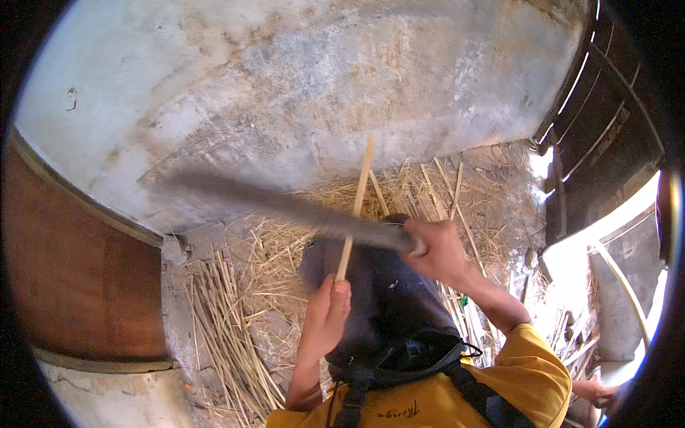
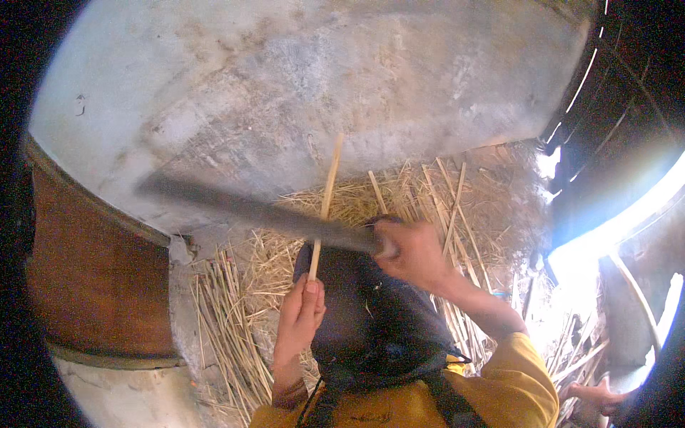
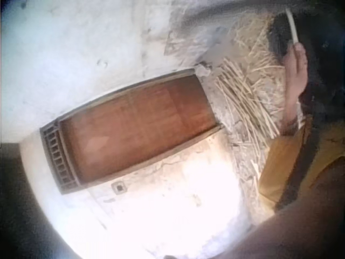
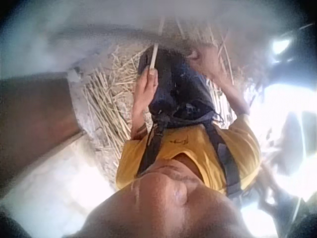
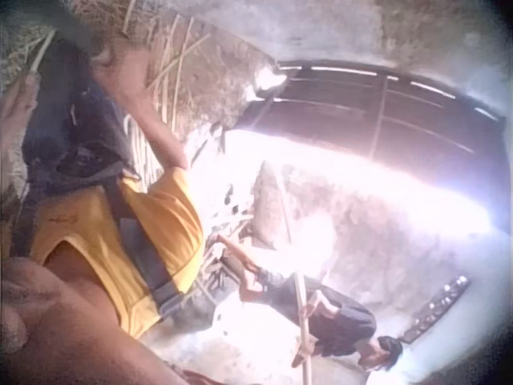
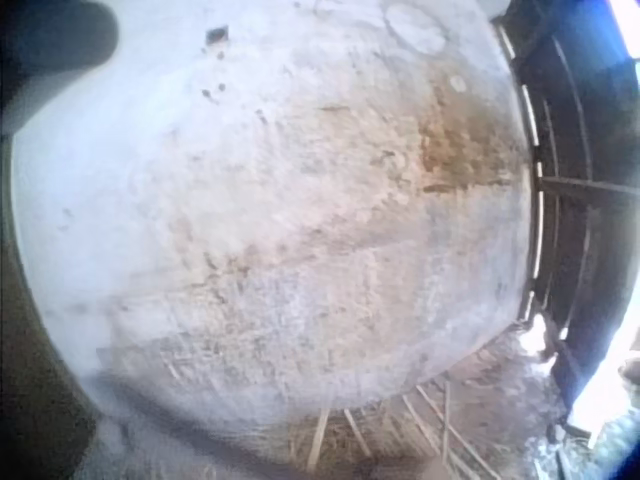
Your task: The person whittles and shapes bamboo sticks using a small utility knife and a large machete-like blade. The person holds the sticks by hand, scraping and cutting away layers while sitting on a floor covered in shavings.
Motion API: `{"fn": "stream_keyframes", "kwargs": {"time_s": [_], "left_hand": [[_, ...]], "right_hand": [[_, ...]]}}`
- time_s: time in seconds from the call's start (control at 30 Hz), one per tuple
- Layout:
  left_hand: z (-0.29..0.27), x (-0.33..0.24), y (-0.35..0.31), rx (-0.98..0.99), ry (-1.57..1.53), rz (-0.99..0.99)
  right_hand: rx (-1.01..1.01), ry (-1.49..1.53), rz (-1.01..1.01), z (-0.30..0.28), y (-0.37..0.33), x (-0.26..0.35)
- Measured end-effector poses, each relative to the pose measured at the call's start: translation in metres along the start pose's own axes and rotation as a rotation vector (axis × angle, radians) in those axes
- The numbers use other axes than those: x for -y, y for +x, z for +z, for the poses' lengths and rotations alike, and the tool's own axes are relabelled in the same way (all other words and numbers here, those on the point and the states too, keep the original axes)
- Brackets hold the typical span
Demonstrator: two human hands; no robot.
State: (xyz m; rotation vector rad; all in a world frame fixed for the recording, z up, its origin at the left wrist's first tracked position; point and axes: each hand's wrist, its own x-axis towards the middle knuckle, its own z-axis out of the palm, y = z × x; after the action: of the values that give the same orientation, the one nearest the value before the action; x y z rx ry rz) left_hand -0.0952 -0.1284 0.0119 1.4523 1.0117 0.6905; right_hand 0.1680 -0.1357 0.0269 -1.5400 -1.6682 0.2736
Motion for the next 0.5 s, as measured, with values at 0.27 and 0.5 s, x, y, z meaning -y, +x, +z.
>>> {"fn": "stream_keyframes", "kwargs": {"time_s": [0.27, 0.5], "left_hand": [[0.025, -0.020, -0.002, -0.090, 0.217, 0.107], [0.023, -0.008, 0.002, -0.127, 0.034, 0.131]], "right_hand": [[0.113, -0.093, -0.245, 0.028, -0.003, 0.003], [0.201, -0.116, -0.240, 0.032, -0.002, 0.012]]}}
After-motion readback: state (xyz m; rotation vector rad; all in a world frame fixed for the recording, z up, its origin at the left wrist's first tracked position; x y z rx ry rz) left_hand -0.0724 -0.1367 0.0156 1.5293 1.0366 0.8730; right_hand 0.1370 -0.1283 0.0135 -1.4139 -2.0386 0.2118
